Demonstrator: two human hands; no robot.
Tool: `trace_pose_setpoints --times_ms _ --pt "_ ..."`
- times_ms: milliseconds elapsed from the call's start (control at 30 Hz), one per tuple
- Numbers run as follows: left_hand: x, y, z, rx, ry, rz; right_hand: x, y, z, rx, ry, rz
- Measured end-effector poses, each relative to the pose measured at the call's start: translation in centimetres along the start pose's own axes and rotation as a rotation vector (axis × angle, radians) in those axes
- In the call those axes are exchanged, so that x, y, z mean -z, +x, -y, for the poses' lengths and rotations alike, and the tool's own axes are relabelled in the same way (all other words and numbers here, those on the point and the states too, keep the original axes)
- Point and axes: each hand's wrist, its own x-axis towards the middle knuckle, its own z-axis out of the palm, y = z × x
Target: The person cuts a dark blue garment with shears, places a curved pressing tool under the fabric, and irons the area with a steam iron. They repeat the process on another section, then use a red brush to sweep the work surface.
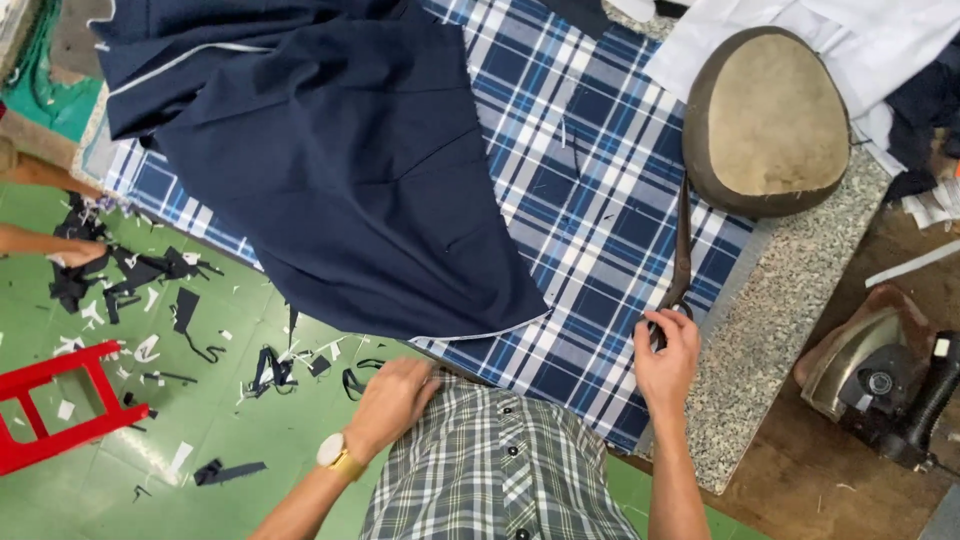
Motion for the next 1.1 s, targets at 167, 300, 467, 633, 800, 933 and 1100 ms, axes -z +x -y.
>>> trace_pose_setpoints --times_ms 167,300,467,633,800,933,1100 --pt "0.4 5.2 -3.5 -0.144 0.067 -0.394 0.5 0.0 1.3 -0.072 0.043 0.033" --pt "0.0 9.4 -4.0 -0.206 0.121 -0.548 0.4 -0.2 0.7 -0.082 0.027 0.057" --pt "0.6 13.9 -1.6 -0.142 0.243 -0.579 1.2 -1.0 0.9 -0.067 0.027 0.026" --pt "0.4 15.0 -0.8 -0.134 0.391 -0.484 1.0 -1.7 -0.5 -0.038 -0.019 -0.089" --pt "-0.4 13.7 -1.4 -0.145 0.289 -0.44 2.1 1.6 -1.3 -0.046 0.088 -0.198" --pt "-4.0 13.3 -2.1 -0.232 0.227 -0.414 4.2 8.5 1.2 -0.338 0.463 -0.122" --pt "-5.2 12.3 -4.4 -0.257 0.158 -0.322 0.3 19.4 -7.5 -0.561 1.34 -0.028"
